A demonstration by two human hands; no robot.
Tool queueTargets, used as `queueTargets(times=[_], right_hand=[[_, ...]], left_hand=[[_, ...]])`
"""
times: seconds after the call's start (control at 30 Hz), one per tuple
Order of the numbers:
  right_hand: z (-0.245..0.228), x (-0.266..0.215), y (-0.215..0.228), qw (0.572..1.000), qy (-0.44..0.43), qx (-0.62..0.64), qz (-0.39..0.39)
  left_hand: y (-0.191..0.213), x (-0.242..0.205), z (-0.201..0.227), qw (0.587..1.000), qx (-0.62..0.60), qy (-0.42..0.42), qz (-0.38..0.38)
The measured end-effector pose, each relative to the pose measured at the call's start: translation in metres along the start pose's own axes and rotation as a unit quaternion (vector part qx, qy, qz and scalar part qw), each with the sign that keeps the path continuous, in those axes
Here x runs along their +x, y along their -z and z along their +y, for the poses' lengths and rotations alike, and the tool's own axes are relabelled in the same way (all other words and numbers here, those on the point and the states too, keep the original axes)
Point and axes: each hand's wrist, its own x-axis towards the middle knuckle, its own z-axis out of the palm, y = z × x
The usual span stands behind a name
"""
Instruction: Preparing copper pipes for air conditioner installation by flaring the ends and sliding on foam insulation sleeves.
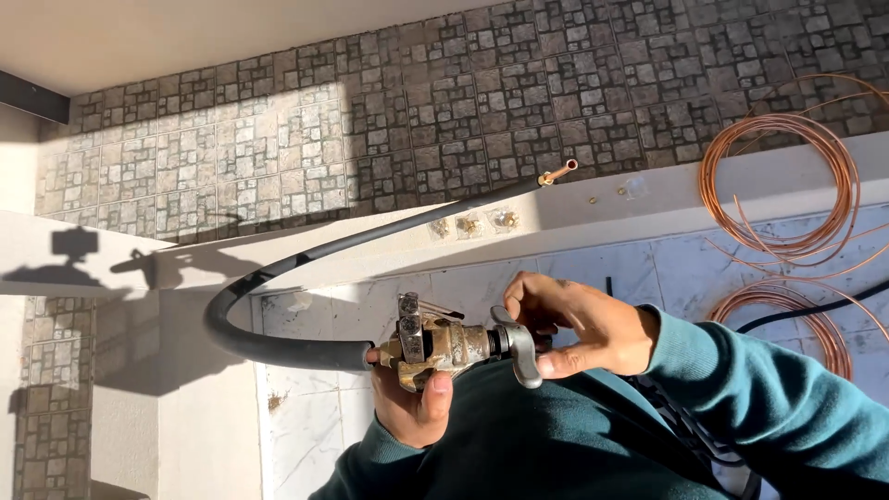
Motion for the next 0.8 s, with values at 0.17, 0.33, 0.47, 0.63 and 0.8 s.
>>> queueTargets(times=[0.17,0.33,0.47,0.63,0.8], right_hand=[[0.011,-0.021,-0.036,0.98,-0.144,0.137,0.032],[0.011,-0.006,0.0,0.982,0.076,-0.16,0.066],[-0.006,0.006,0.026,0.822,0.316,-0.47,0.062],[0.016,-0.017,0.015,0.986,0.047,-0.113,0.116],[0.0,-0.019,-0.016,0.979,-0.087,0.076,0.166]], left_hand=[[0.002,-0.013,-0.008,0.995,-0.022,0.035,-0.089],[-0.007,-0.01,-0.019,0.996,0.053,-0.049,-0.051],[-0.017,-0.004,-0.005,0.998,0.057,0.04,-0.005],[-0.009,-0.009,-0.026,0.963,-0.005,0.265,-0.035],[-0.015,-0.016,-0.02,0.993,-0.001,0.116,-0.006]])
